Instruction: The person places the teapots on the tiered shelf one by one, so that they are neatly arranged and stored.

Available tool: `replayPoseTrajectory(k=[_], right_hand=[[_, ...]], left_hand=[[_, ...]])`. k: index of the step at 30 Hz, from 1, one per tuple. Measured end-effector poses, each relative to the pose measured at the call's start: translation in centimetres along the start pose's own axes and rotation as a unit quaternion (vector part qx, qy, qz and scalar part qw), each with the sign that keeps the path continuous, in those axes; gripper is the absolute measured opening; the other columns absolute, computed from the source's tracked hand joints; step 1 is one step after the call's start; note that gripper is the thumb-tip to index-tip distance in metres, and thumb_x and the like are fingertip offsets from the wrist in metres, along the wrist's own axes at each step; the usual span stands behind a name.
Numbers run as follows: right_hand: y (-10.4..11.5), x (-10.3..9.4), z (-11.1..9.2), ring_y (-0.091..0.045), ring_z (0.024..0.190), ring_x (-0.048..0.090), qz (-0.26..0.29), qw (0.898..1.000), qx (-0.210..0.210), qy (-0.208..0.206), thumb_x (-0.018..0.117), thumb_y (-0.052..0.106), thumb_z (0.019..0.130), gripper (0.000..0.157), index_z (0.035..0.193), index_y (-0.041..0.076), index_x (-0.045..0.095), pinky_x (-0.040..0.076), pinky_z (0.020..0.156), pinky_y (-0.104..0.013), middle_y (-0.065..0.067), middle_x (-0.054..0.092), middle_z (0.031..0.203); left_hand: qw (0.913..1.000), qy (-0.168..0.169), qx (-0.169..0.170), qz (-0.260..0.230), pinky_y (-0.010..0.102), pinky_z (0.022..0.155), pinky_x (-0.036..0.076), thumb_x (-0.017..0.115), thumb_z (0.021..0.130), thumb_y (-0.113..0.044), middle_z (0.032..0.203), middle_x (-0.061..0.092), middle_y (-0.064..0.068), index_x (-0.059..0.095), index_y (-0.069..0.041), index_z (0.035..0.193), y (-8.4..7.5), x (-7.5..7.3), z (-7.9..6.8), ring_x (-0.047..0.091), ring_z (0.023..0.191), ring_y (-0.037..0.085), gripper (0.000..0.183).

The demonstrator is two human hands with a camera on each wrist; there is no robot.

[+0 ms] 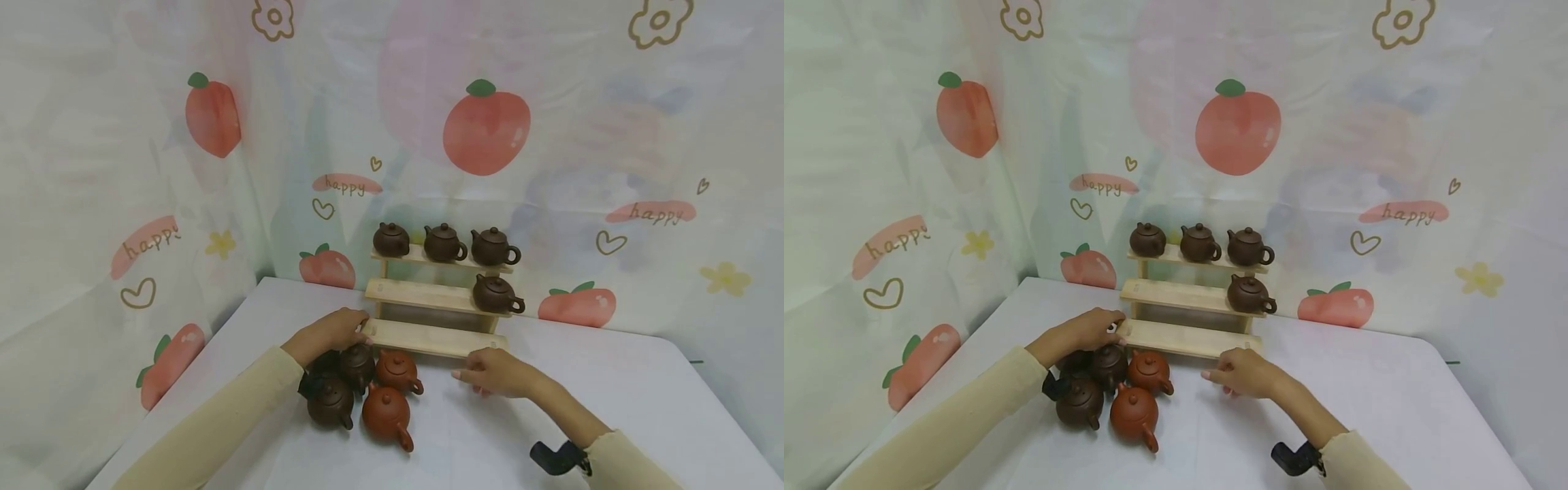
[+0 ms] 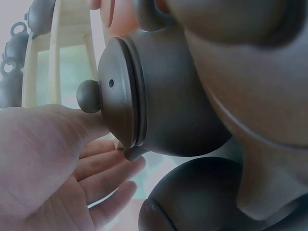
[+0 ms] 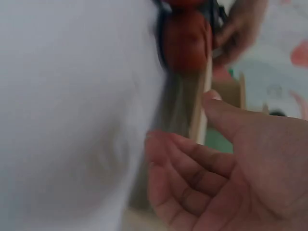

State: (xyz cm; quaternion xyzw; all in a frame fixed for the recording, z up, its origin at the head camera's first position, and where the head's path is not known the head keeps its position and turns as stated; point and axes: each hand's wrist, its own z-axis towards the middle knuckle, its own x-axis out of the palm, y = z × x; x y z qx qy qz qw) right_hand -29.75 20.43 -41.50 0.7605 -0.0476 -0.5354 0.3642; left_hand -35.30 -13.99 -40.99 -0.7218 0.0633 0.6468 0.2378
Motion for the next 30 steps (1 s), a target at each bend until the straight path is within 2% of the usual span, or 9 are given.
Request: replayPoseTrajectory(k=[3,7,11,14,19,22,30], right_hand=[[1.7,2.3,0.6,-0.016,0.066,0.065,0.009,0.999,-0.047,-0.005,0.068,0.041,0.103,0.033,0.095,0.009,0.07,0.052,0.058,-0.031,-0.001,0.069,0.076],[3.7,4.3,1.4,-0.012,0.06,0.063,0.006,0.996,-0.084,-0.016,0.068,0.045,0.102,0.035,0.097,0.01,0.07,0.05,0.056,-0.03,-0.001,0.069,0.074],[4.7,5.8,2.3,-0.006,0.057,0.058,-0.023,0.993,-0.106,-0.04,0.069,0.045,0.102,0.036,0.097,0.01,0.069,0.048,0.055,-0.027,0.003,0.067,0.071],[5.0,6.6,2.9,-0.003,0.056,0.052,-0.056,0.989,-0.118,-0.073,0.072,0.04,0.101,0.032,0.088,0.012,0.065,0.044,0.053,-0.024,0.007,0.061,0.067],[5.2,7.1,3.1,-0.002,0.056,0.044,-0.086,0.983,-0.122,-0.106,0.075,0.027,0.1,0.031,0.076,0.015,0.058,0.038,0.052,-0.022,0.01,0.05,0.063],[5.2,7.0,3.0,-0.002,0.057,0.043,-0.085,0.983,-0.124,-0.105,0.076,0.023,0.099,0.03,0.076,0.015,0.059,0.037,0.052,-0.022,0.01,0.049,0.064],[4.1,6.0,1.9,-0.003,0.059,0.043,-0.074,0.988,-0.105,-0.09,0.077,0.025,0.098,0.028,0.077,0.014,0.061,0.037,0.054,-0.023,0.01,0.05,0.065]], left_hand=[[1.0,0.001,-0.001,0.0,0.043,0.087,0.05,0.08,0.096,-0.031,0.096,0.067,0.005,0.065,-0.008,0.109,0.0,0.0,0.1,0.058,0.087,0.02,0.03],[1.0,-0.002,0.005,0.003,0.042,0.086,0.05,0.08,0.096,-0.032,0.095,0.067,0.005,0.065,-0.008,0.11,0.3,0.2,0.2,0.058,0.087,0.02,0.032],[0.9999,-0.004,0.009,0.007,0.042,0.084,0.05,0.08,0.095,-0.032,0.092,0.066,0.005,0.064,-0.008,0.108,0.5,0.3,0.4,0.057,0.085,0.02,0.032],[0.9999,-0.003,0.011,0.007,0.041,0.083,0.049,0.08,0.095,-0.033,0.09,0.064,0.004,0.064,-0.008,0.106,0.5,0.3,0.4,0.056,0.084,0.02,0.031],[0.9999,-0.004,0.014,0.007,0.041,0.083,0.049,0.08,0.095,-0.033,0.089,0.064,0.004,0.063,-0.009,0.105,0.6,0.3,0.4,0.056,0.084,0.02,0.031],[0.9998,-0.005,0.015,0.01,0.041,0.084,0.049,0.08,0.095,-0.033,0.09,0.064,0.003,0.063,-0.009,0.107,0.6,0.4,0.4,0.056,0.085,0.02,0.031],[0.9999,-0.002,0.01,0.014,0.04,0.084,0.048,0.079,0.095,-0.035,0.088,0.061,0.002,0.063,-0.009,0.109,0.6,0.4,0.4,0.055,0.085,0.019,0.033]])
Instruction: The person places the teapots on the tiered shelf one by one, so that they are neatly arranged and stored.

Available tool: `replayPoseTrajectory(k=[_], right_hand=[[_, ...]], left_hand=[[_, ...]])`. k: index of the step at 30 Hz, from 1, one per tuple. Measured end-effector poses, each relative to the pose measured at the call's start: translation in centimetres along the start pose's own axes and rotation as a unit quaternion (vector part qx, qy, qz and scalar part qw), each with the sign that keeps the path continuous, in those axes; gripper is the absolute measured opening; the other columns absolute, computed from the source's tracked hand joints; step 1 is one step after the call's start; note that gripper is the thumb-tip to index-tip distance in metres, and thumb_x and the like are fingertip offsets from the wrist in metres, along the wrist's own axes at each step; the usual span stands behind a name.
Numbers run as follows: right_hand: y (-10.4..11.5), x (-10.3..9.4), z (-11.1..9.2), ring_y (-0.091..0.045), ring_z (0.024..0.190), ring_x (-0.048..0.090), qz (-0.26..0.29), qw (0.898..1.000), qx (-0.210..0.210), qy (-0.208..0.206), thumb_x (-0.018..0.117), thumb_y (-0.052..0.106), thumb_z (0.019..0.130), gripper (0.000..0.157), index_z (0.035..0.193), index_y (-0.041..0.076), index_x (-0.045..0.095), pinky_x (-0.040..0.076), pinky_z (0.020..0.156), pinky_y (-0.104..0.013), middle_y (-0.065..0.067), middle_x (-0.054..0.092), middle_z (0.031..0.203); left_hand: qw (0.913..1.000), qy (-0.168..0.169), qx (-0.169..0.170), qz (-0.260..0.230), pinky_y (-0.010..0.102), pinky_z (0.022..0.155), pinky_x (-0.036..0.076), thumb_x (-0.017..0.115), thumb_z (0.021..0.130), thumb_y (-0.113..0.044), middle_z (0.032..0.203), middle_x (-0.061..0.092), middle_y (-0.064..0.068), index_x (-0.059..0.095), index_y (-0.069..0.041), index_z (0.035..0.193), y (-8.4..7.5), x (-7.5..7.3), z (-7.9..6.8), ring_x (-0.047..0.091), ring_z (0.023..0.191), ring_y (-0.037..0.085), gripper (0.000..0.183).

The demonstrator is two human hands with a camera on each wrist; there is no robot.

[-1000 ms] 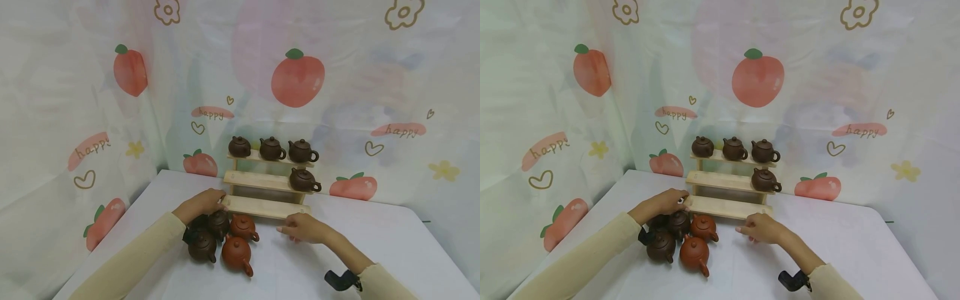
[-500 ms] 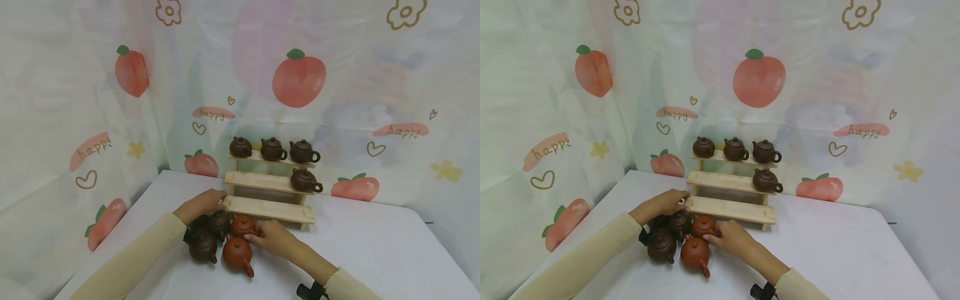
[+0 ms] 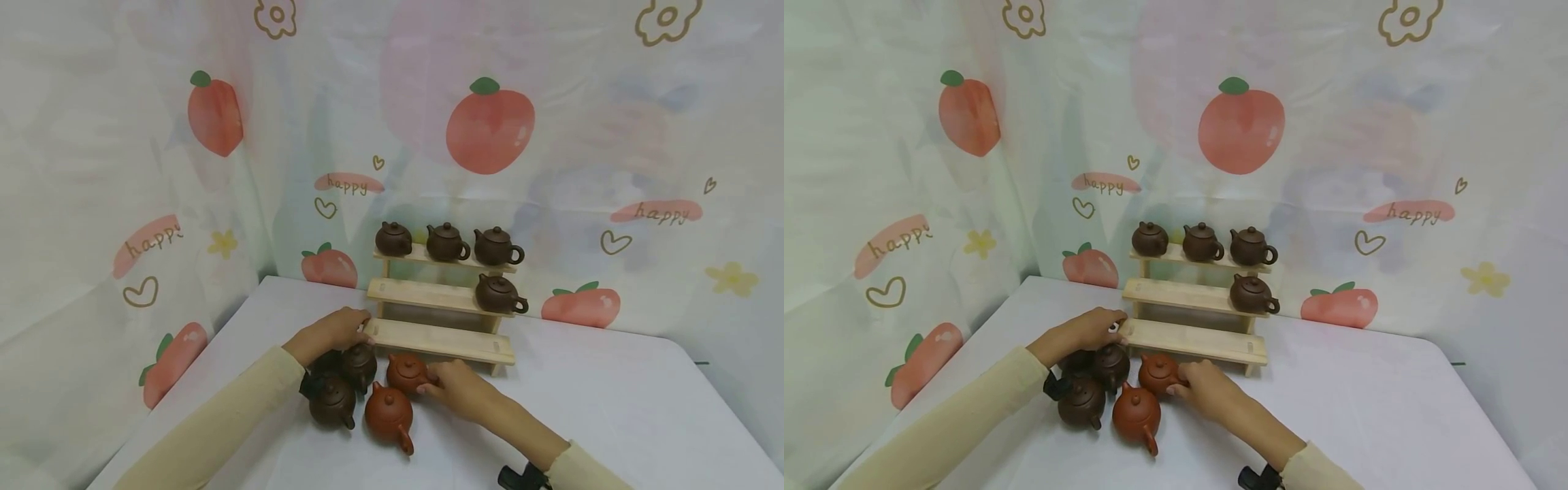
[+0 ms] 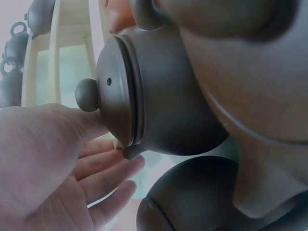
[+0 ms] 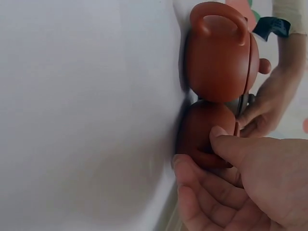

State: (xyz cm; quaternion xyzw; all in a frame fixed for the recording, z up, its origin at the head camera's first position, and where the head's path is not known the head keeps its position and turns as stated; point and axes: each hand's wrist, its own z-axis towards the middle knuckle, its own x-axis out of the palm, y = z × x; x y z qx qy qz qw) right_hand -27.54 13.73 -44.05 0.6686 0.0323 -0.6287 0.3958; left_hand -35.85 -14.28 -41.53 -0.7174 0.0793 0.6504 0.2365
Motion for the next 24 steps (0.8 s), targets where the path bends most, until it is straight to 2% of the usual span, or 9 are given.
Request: replayPoseTrajectory(k=[9,17,24], right_hand=[[-1.1,-0.9,-2.4,-0.002,0.059,0.045,0.016,1.0,0.01,-0.003,0.077,0.026,0.098,0.028,0.078,0.015,0.061,0.039,0.054,-0.023,0.01,0.053,0.064],[-1.4,0.0,-2.7,-0.002,0.059,0.04,-0.007,1.0,0.005,0.0,0.074,0.027,0.1,0.026,0.084,0.014,0.058,0.036,0.054,-0.023,0.011,0.044,0.065],[-1.5,0.2,-3.1,-0.001,0.063,0.043,0.0,1.0,-0.014,-0.003,0.07,0.024,0.102,0.018,0.09,0.014,0.061,0.04,0.059,-0.024,0.012,0.047,0.07]], left_hand=[[0.9998,0.012,-0.017,-0.006,0.04,0.088,0.048,0.078,0.097,-0.036,0.095,0.064,0.003,0.065,-0.008,0.116,-0.5,-0.4,-0.2,0.056,0.09,0.02,0.036],[0.9998,0.008,-0.015,-0.008,0.042,0.088,0.049,0.078,0.097,-0.035,0.095,0.065,0.004,0.065,-0.008,0.113,-0.6,-0.5,-0.3,0.056,0.09,0.021,0.034],[0.9999,0.007,-0.009,0.0,0.042,0.087,0.049,0.078,0.096,-0.035,0.094,0.065,0.005,0.064,-0.008,0.11,-0.6,-0.4,-0.2,0.056,0.089,0.021,0.034]])
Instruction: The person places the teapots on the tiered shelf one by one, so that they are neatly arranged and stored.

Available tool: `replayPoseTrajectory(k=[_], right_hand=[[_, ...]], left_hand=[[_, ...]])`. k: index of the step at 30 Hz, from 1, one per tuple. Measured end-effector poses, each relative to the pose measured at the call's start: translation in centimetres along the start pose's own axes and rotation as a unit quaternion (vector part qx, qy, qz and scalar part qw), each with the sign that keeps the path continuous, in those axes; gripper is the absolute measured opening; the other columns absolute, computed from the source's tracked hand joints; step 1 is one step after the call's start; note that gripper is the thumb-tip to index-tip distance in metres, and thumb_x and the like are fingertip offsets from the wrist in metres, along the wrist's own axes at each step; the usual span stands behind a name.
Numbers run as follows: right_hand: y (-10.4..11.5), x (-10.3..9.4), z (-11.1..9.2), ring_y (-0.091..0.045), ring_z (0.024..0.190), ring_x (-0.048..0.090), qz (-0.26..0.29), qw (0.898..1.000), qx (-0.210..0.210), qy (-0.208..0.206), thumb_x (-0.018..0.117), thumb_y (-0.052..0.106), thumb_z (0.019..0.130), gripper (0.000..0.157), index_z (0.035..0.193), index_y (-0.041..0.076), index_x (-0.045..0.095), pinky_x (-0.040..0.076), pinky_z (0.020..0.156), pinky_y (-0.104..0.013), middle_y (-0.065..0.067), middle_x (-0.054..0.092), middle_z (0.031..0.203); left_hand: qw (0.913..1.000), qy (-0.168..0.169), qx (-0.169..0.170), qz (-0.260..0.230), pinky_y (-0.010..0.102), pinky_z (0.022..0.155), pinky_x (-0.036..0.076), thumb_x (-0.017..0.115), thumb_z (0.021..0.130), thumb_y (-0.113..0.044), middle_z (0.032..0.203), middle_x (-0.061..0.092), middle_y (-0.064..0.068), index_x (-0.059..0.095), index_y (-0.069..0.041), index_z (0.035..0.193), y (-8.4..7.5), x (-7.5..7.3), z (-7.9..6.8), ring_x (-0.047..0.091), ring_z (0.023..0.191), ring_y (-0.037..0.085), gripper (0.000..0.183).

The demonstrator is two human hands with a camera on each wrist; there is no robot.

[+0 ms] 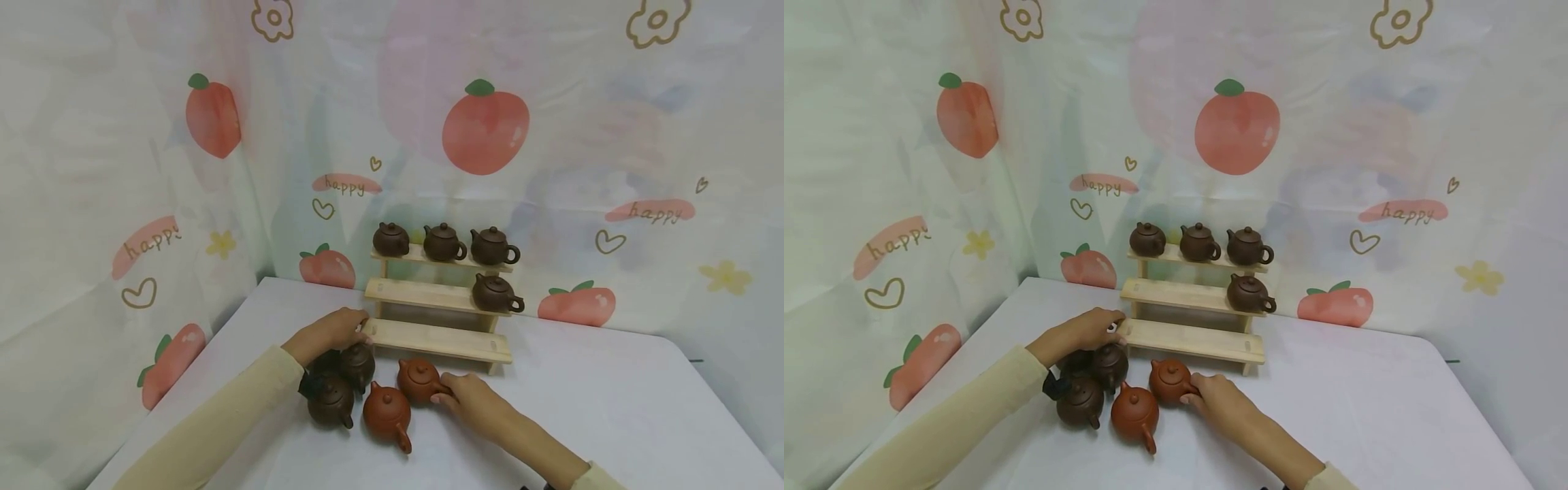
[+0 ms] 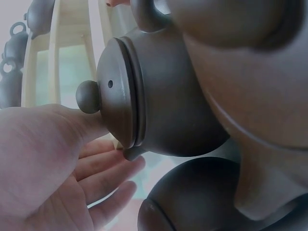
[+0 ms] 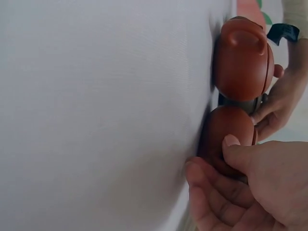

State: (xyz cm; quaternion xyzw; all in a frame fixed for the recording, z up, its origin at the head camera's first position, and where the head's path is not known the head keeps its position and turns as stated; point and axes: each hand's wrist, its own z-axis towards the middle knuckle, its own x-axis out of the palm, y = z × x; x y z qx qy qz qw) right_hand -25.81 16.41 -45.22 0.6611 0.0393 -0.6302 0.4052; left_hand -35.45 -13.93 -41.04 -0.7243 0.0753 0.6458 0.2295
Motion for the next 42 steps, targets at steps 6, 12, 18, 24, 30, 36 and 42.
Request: replayPoseTrajectory(k=[6,12,18,24,30,36,42], right_hand=[[-0.4,0.0,-0.2,0.0,0.064,0.043,0.011,1.0,-0.008,-0.012,0.068,0.024,0.103,0.018,0.089,0.016,0.059,0.039,0.059,-0.023,0.012,0.046,0.071],[-0.5,-0.8,-0.3,0.0,0.067,0.046,0.019,0.999,-0.008,-0.03,0.068,0.023,0.103,0.018,0.09,0.016,0.06,0.041,0.061,-0.023,0.013,0.05,0.074],[-0.3,-2.6,-0.2,0.0,0.066,0.049,0.024,0.998,-0.011,-0.052,0.068,0.018,0.104,0.014,0.092,0.013,0.062,0.044,0.059,-0.022,0.008,0.057,0.074],[0.0,-4.9,0.3,-0.001,0.066,0.056,0.013,0.996,-0.017,-0.083,0.069,0.017,0.103,0.015,0.091,0.013,0.062,0.048,0.06,-0.024,0.01,0.061,0.073],[0.3,-7.5,1.5,-0.007,0.064,0.056,0.001,0.992,-0.015,-0.122,0.071,0.016,0.102,0.016,0.09,0.011,0.062,0.046,0.058,-0.025,0.006,0.06,0.071],[0.1,-9.0,3.3,-0.014,0.069,0.067,-0.004,0.991,0.008,-0.132,0.069,0.016,0.104,0.011,0.099,0.006,0.067,0.053,0.064,-0.031,-0.004,0.069,0.077],[-0.1,-9.1,4.8,-0.018,0.068,0.063,-0.006,0.989,0.04,-0.14,0.067,0.017,0.105,0.018,0.092,0.006,0.063,0.049,0.065,-0.035,-0.006,0.066,0.075]], left_hand=[[1.0,-0.001,0.002,0.0,0.042,0.088,0.049,0.079,0.096,-0.034,0.094,0.066,0.007,0.063,-0.007,0.109,0.0,-0.1,-0.1,0.057,0.089,0.022,0.034],[1.0,-0.002,0.005,-0.001,0.042,0.088,0.049,0.078,0.096,-0.034,0.095,0.066,0.007,0.063,-0.007,0.109,0.0,-0.2,-0.2,0.057,0.09,0.022,0.033],[1.0,0.003,-0.003,-0.004,0.043,0.089,0.05,0.078,0.097,-0.033,0.098,0.067,0.007,0.064,-0.006,0.112,-0.1,-0.3,-0.3,0.056,0.091,0.022,0.034],[1.0,0.002,-0.003,-0.008,0.044,0.09,0.05,0.078,0.096,-0.033,0.101,0.068,0.008,0.064,-0.006,0.116,-0.1,-0.2,-0.3,0.057,0.092,0.022,0.036],[1.0,0.003,-0.005,-0.008,0.042,0.088,0.049,0.078,0.096,-0.034,0.097,0.066,0.006,0.065,-0.007,0.113,0.1,0.0,-0.1,0.056,0.09,0.021,0.035],[0.9999,0.004,-0.007,-0.009,0.042,0.089,0.049,0.078,0.097,-0.033,0.098,0.066,0.006,0.064,-0.007,0.114,0.2,0.0,-0.1,0.057,0.091,0.022,0.035],[0.9997,0.005,-0.016,-0.018,0.044,0.093,0.05,0.078,0.097,-0.033,0.103,0.068,0.007,0.065,-0.007,0.119,0.0,0.0,-0.2,0.058,0.094,0.023,0.037]])
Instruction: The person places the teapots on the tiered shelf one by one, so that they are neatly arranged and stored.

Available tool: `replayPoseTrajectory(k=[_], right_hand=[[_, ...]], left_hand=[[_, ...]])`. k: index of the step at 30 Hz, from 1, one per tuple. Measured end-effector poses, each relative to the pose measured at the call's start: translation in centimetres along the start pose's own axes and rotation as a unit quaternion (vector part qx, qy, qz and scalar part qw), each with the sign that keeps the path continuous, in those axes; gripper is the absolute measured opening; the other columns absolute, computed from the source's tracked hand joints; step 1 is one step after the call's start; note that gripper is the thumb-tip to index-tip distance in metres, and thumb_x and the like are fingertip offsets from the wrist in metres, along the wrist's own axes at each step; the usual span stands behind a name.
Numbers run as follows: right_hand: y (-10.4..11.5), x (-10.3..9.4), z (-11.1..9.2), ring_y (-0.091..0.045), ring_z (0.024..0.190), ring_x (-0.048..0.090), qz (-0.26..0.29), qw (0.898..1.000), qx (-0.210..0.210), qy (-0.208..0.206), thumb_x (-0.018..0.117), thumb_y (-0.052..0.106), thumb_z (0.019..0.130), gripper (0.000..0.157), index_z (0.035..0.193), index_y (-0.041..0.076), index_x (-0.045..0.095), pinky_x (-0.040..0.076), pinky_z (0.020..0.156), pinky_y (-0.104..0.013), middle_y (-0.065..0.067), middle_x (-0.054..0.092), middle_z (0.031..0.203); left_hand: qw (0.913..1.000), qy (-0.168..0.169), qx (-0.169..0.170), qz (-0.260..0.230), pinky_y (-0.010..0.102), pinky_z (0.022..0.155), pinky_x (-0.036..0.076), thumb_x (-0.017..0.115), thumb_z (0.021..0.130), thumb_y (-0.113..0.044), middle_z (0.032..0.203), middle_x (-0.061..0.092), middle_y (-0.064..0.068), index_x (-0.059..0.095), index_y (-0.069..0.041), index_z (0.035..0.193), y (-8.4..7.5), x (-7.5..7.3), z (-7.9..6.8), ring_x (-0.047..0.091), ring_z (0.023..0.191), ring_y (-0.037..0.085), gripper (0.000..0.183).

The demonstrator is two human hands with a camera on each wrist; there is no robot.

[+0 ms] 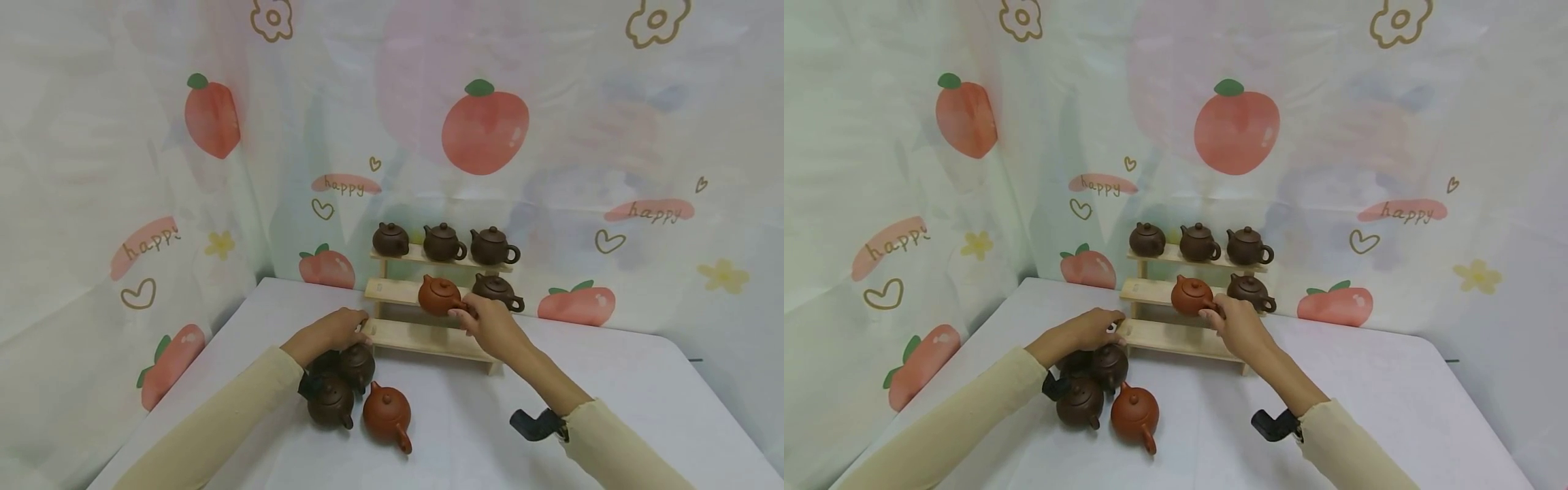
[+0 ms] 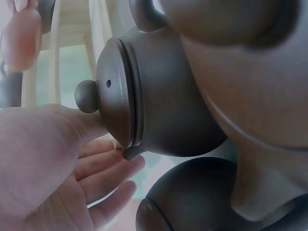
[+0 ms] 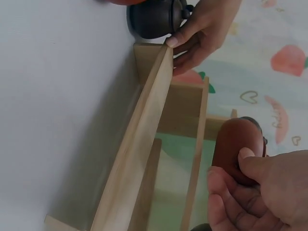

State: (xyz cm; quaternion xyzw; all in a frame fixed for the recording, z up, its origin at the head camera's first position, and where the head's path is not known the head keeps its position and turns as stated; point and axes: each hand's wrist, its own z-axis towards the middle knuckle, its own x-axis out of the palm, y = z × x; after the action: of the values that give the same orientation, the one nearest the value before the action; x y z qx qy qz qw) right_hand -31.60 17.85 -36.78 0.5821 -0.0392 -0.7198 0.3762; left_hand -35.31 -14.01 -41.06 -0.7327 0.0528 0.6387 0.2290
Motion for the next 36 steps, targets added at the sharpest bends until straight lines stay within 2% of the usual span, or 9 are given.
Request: replayPoseTrajectory(k=[4,13,19,27,32,36], right_hand=[[0.0,0.4,0.8,-0.014,0.066,0.057,-0.005,1.0,0.019,-0.004,0.066,0.02,0.106,0.021,0.089,0.007,0.062,0.045,0.064,-0.034,-0.002,0.063,0.072],[-0.1,0.9,2.3,-0.016,0.063,0.057,-0.025,0.999,0.044,-0.019,0.065,0.019,0.106,0.021,0.092,0.003,0.065,0.045,0.061,-0.034,-0.004,0.063,0.069],[-0.3,1.0,3.0,-0.016,0.063,0.056,-0.028,0.998,0.061,-0.014,0.064,0.021,0.107,0.024,0.092,0.002,0.065,0.045,0.062,-0.034,-0.004,0.063,0.069],[-0.5,1.2,3.6,-0.018,0.059,0.051,-0.038,0.997,0.063,-0.021,0.064,0.022,0.107,0.028,0.085,0.004,0.062,0.041,0.059,-0.034,-0.005,0.057,0.066],[-0.5,1.3,3.7,-0.017,0.058,0.054,-0.047,0.996,0.07,-0.02,0.066,0.023,0.106,0.028,0.087,0.003,0.063,0.042,0.058,-0.034,-0.006,0.058,0.067],[-0.4,1.4,3.6,-0.017,0.06,0.063,-0.051,0.995,0.084,-0.015,0.066,0.025,0.106,0.027,0.097,-0.001,0.067,0.05,0.061,-0.038,-0.008,0.065,0.071]], left_hand=[[1.0,0.001,-0.003,-0.004,0.043,0.093,0.05,0.078,0.097,-0.033,0.104,0.068,0.007,0.065,-0.006,0.122,0.1,0.0,0.0,0.057,0.094,0.023,0.039],[1.0,-0.002,-0.001,0.003,0.042,0.091,0.049,0.078,0.096,-0.034,0.101,0.067,0.007,0.064,-0.007,0.119,0.3,0.0,0.2,0.057,0.093,0.022,0.039],[1.0,0.001,0.0,0.002,0.041,0.089,0.049,0.078,0.096,-0.035,0.1,0.066,0.006,0.064,-0.006,0.122,0.3,0.1,0.2,0.056,0.092,0.022,0.041],[0.9999,0.002,0.001,0.011,0.04,0.089,0.049,0.078,0.097,-0.036,0.098,0.066,0.005,0.064,-0.006,0.121,0.3,0.1,0.3,0.056,0.091,0.021,0.04],[0.9999,0.005,0.005,0.01,0.041,0.088,0.049,0.078,0.096,-0.035,0.099,0.066,0.005,0.064,-0.006,0.12,0.2,0.0,0.2,0.056,0.091,0.021,0.04],[1.0,0.006,0.003,0.007,0.041,0.09,0.049,0.078,0.096,-0.036,0.101,0.067,0.006,0.064,-0.006,0.122,0.2,0.0,0.2,0.056,0.092,0.021,0.041]])
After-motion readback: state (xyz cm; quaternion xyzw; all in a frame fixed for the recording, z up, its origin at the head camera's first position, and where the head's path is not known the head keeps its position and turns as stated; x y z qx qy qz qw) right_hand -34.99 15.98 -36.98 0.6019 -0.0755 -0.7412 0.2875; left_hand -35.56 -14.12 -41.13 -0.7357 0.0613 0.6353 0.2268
